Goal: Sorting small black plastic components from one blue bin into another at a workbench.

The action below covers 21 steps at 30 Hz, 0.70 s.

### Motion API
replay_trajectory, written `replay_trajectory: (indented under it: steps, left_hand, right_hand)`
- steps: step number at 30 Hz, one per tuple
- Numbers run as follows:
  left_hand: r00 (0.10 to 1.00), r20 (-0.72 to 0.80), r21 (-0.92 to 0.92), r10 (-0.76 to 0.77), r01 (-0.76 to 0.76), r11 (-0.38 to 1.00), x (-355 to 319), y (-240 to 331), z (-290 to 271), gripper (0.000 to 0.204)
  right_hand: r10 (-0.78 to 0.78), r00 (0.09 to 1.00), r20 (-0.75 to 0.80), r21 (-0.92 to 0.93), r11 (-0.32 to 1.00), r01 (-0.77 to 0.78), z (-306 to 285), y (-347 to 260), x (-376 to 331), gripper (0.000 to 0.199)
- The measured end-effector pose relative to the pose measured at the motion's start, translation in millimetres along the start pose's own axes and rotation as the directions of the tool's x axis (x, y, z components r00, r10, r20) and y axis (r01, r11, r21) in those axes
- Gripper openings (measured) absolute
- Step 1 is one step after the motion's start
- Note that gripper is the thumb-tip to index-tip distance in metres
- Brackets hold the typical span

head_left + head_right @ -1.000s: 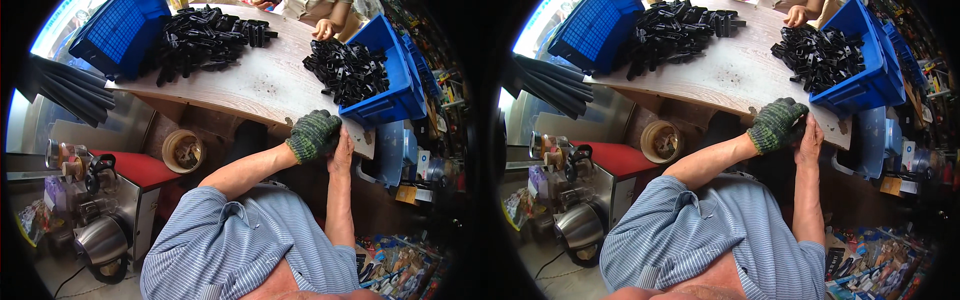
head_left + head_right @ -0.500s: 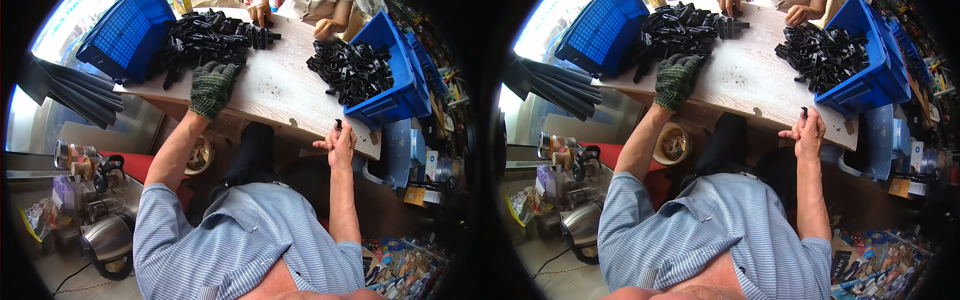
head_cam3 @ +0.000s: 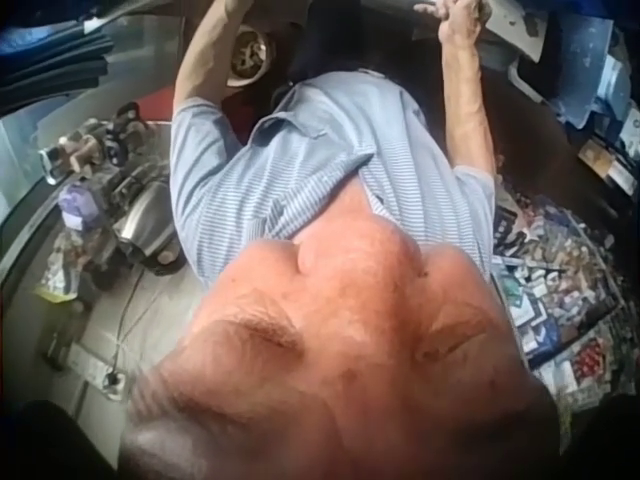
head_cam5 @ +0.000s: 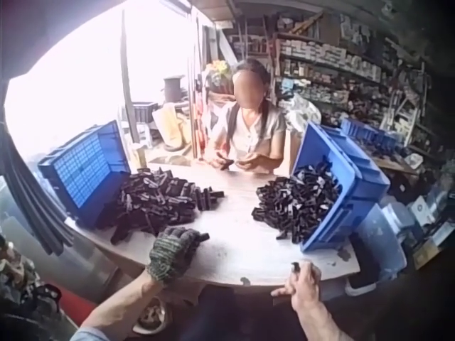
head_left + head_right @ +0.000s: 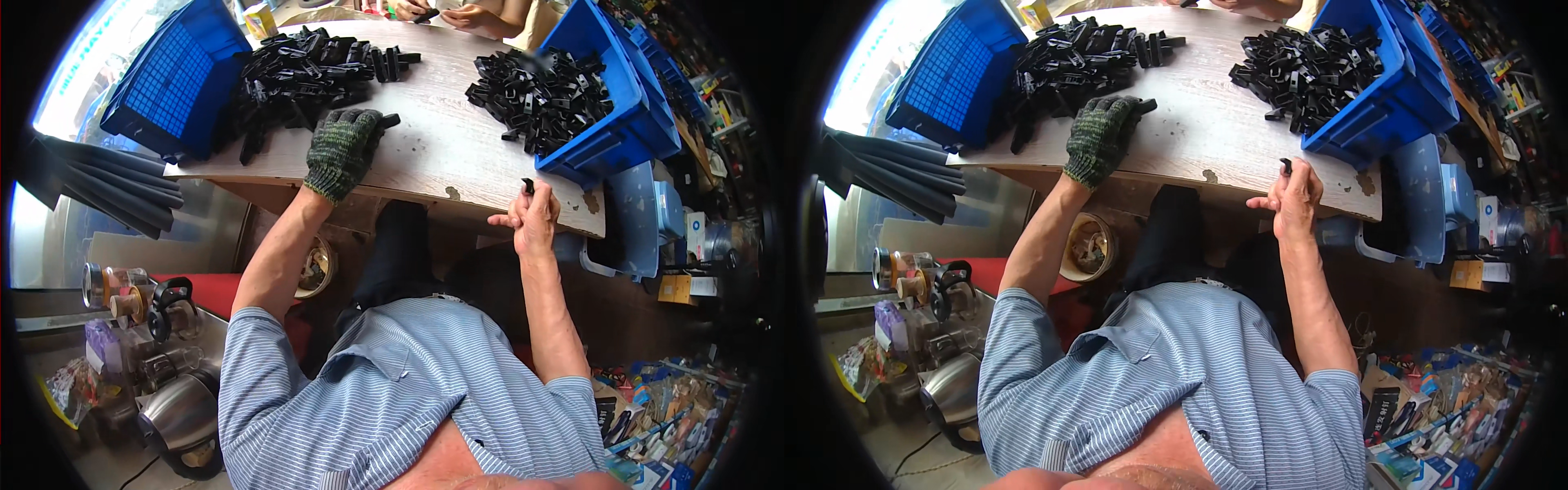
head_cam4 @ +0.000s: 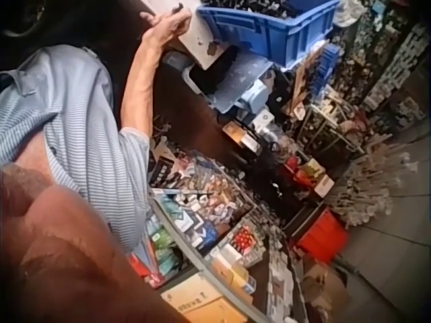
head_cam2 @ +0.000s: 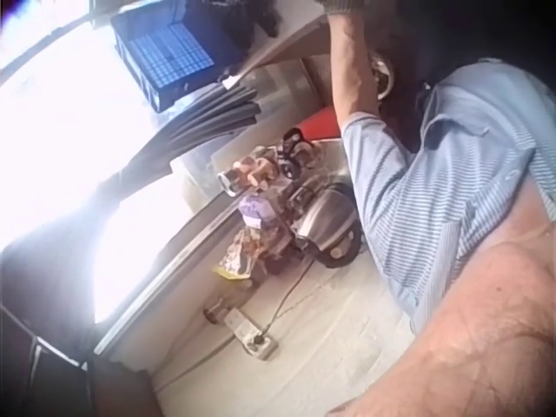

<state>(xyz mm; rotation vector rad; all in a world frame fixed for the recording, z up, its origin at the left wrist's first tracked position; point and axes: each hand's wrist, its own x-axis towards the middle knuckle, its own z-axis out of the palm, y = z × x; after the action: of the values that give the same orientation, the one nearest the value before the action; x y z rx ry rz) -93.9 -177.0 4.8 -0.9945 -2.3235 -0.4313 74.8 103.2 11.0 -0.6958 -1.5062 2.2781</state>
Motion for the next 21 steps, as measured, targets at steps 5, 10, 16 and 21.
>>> replay_trajectory:
  steps: [5, 10, 16, 21]
  left_hand:
    - [0.981, -0.012, -0.455, -0.194, 0.167, 0.874, -0.4, 63.5, 16.4, 0.021]
    - [0.974, 0.16, -0.827, -0.161, 0.221, 0.516, 16.5, 134.6, 10.2, 0.018]
    - [0.953, 0.288, -0.822, -0.092, 0.295, 0.487, 29.1, 167.4, 30.7, 0.02]
    - [0.912, 0.367, -0.759, -0.184, 0.408, 0.508, 26.1, 176.9, 35.6, 0.023]
  right_hand:
    - [-0.065, 0.998, 0.008, 0.025, 0.998, 0.065, 13.2, -3.6, 0.8, 0.031]
    - [-0.068, 0.997, -0.032, 0.038, 0.997, 0.07, 20.8, -6.1, 2.3, 0.032]
    - [-0.109, 0.982, -0.155, -0.027, 0.994, 0.107, 12.5, 6.2, 9.8, 0.026]
    - [-0.205, 0.971, -0.123, -0.105, 0.976, 0.193, 13.2, 9.6, 7.2, 0.025]
